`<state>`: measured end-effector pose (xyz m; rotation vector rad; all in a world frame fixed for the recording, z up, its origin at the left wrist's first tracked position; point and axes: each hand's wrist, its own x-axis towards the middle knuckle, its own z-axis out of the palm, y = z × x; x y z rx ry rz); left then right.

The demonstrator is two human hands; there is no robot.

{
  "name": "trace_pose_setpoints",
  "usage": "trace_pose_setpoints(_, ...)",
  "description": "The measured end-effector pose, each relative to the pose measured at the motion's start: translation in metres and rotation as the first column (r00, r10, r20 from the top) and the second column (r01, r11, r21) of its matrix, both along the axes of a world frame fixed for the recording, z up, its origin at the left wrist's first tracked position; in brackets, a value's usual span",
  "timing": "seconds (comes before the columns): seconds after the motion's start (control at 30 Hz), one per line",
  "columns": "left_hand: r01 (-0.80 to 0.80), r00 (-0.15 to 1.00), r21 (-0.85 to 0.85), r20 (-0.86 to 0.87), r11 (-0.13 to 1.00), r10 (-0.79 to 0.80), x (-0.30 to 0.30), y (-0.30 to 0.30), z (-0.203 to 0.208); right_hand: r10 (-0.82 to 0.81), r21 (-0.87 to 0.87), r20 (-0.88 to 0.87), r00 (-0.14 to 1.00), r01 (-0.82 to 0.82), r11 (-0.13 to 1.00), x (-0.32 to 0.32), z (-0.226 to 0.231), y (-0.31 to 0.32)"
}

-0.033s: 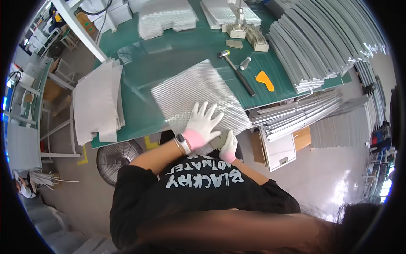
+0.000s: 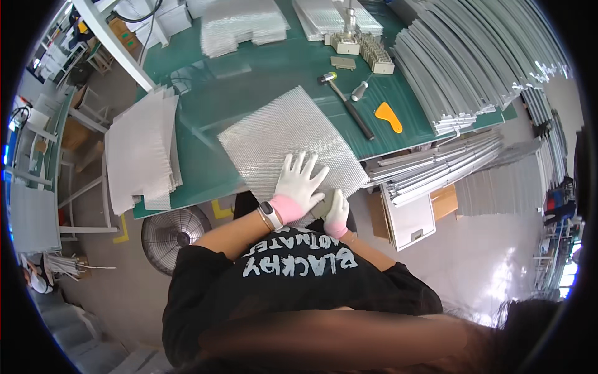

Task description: Assemble metal mesh filters by attaching frames and securing them with tools.

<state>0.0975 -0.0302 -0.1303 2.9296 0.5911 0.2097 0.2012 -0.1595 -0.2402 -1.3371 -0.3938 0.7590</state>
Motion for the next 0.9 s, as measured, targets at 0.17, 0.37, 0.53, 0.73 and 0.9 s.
trace_pose_setpoints(0.17, -0.047, 0.991, -0.065, 0.121, 0.997, 0.054, -0.001, 0.000, 0.001, 0.110, -0.031, -0.192, 0.975, -0.118, 0.993, 0.012, 0.028, 0.001)
trace_pose_setpoints(0.37, -0.028, 0.992, -0.065, 0.124, 0.997, 0.036, 0.001, 0.000, 0.000, 0.058, 0.094, -0.214, 0.975, -0.038, 0.995, 0.001, 0.036, 0.004)
trace_pose_setpoints(0.53, -0.068, 0.998, 0.019, 0.013, 0.998, 0.067, -0.001, 0.034, -0.004, 0.280, -0.032, -0.168, 0.945, -0.289, 0.957, 0.011, 0.023, 0.042)
trace_pose_setpoints(0.73, -0.078, 0.988, 0.244, 0.146, 0.967, 0.043, -0.017, 0.110, 0.036, 0.872, -0.864, 0.485, 0.061, -0.120, 0.489, 0.094, 0.047, 0.026)
trace_pose_setpoints(0.9, 0.392, 0.840, -0.326, 0.508, 0.860, -0.191, -0.045, 0.010, 0.009, 0.947, -0.933, 0.318, 0.052, 0.196, 0.302, 0.171, -0.002, -0.018)
